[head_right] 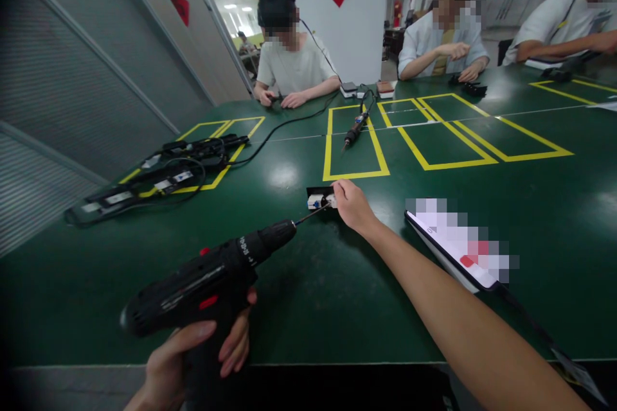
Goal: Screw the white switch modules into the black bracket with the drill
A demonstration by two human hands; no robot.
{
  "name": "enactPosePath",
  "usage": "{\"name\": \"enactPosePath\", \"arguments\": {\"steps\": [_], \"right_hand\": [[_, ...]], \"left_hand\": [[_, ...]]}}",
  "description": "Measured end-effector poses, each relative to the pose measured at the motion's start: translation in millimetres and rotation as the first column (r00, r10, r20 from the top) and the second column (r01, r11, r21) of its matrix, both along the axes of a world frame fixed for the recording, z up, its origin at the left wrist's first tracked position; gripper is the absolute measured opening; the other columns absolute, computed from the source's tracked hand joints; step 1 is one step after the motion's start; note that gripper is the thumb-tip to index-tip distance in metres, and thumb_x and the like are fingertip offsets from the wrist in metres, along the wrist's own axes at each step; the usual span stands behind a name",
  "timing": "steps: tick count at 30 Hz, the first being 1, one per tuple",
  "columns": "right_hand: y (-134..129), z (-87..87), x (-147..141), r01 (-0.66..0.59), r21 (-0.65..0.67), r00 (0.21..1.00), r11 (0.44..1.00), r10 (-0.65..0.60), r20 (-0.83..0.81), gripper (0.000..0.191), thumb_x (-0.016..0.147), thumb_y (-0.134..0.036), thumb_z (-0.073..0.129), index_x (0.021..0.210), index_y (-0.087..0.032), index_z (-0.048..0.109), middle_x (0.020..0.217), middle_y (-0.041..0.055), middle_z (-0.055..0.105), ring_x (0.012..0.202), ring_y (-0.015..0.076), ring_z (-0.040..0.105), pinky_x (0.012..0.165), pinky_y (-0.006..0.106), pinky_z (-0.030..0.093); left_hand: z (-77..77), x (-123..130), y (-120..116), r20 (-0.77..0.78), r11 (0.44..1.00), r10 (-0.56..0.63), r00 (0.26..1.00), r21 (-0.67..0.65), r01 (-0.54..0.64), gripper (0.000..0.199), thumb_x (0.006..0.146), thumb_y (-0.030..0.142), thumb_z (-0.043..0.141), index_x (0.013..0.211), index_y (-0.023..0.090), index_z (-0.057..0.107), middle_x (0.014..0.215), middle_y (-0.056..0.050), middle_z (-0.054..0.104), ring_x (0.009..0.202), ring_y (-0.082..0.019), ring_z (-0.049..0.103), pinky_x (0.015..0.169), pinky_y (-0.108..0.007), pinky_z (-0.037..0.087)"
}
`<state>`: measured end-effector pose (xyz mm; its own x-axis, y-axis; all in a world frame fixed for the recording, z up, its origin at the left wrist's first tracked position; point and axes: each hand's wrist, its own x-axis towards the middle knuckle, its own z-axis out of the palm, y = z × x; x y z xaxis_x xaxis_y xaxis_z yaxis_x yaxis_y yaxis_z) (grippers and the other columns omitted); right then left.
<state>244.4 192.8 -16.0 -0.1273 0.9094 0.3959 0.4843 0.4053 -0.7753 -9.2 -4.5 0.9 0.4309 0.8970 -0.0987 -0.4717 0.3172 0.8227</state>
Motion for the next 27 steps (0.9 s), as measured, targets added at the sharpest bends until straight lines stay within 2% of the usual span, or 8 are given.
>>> {"name": "enactPosePath", "arguments": {"steps": [6,14,27], "right_hand": [[0.6,0.4,-0.9,0.059,-0.013,0.998,0.998,-0.059,0.024,0.036,0.092,-0.030,0.029,0.089,-0.016,0.061,0.084,0.0067,0.063,0.079,0.0187,0.056,0.071,0.028,0.038],[1.6,-1.3,-0.3,0.067,-0.004,0.997,0.998,-0.066,0.050,0.036,0.092,-0.030,0.029,0.088,-0.015,0.062,0.081,0.0067,0.063,0.075,0.0189,0.055,0.068,0.028,0.037],[-0.4,1.6,-0.3,0.067,0.009,0.996,0.998,-0.068,0.052,0.035,0.092,-0.030,0.030,0.087,-0.015,0.062,0.082,0.0069,0.063,0.075,0.0190,0.055,0.068,0.028,0.037]], "left_hand": [[1.8,1.5,0.8,0.025,0.992,0.104,0.994,-0.078,-0.102,0.049,0.078,0.027,0.043,0.123,0.006,0.045,0.056,-0.002,0.051,0.044,-0.016,0.051,0.049,-0.033,0.042],[4.8,3.1,4.9,-0.019,0.995,0.086,0.996,-0.049,-0.086,0.037,0.077,0.028,0.043,0.108,0.009,0.051,0.055,-0.001,0.049,0.043,-0.015,0.049,0.048,-0.033,0.042],[4.6,3.7,4.8,-0.018,0.995,0.079,0.997,-0.061,-0.080,0.032,0.080,0.028,0.042,0.104,0.009,0.050,0.056,-0.001,0.049,0.044,-0.014,0.049,0.049,-0.032,0.042]]}}
